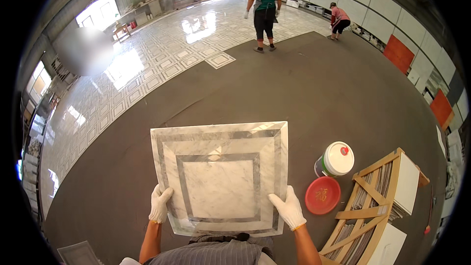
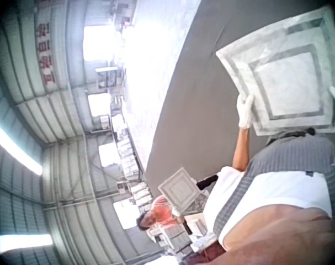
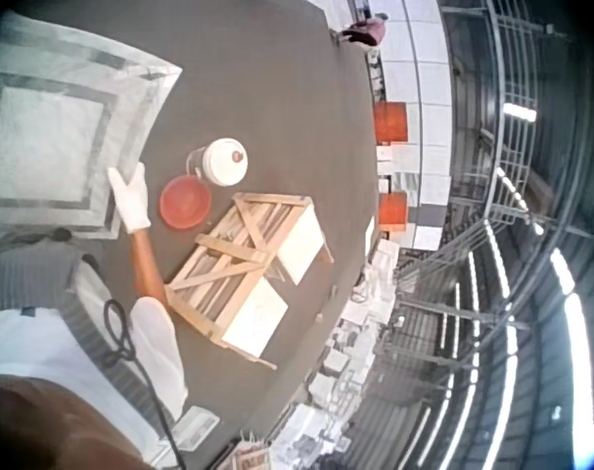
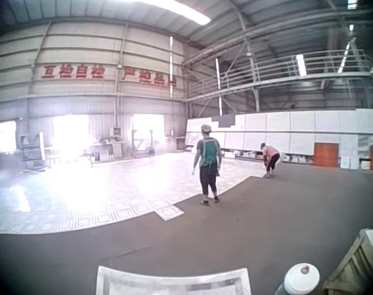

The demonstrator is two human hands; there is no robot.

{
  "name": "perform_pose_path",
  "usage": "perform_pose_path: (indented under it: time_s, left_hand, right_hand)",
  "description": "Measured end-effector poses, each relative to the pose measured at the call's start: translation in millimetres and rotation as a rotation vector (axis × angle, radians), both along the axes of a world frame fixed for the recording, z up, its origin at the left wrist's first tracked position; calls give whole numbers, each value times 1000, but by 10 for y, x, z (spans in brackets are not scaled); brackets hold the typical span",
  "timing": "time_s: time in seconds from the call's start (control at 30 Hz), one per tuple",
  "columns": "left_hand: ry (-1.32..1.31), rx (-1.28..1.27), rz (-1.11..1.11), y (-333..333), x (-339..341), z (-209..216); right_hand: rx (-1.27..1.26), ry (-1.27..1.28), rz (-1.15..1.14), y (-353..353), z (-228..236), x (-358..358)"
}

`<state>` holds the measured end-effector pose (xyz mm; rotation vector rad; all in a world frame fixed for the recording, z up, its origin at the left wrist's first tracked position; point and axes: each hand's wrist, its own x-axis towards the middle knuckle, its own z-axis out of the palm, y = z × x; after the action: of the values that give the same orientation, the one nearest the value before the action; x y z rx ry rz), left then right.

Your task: The person picks up square patterned tiles from a stack and places them onto the floor in a grid pattern. They align the tiles with existing ones and adjust their positions to ensure a proper fit.

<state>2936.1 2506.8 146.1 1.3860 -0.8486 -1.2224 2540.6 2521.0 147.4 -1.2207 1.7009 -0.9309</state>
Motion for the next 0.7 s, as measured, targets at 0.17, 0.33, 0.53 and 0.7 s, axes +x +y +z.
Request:
perform_pose_path:
  time_s: [0.17,0.33,0.53,0.7]
  left_hand:
    - [-13,31,-153,-1102,-438,-30]
    - [-132,49,-248,-2249,-1036,-127]
    - [-175,-21,-229,-3635,-2058,81]
    - [-223,7,-253,-4468,-2744,69]
  right_hand:
    - [-10,-41,-215,-499,-42,-249]
    - [-42,-90,-360,-1288,-326,-770]
    - [-108,-115,-371,-2559,-257,-1746]
    - [-116,-85,-435,-3310,-171,-2334]
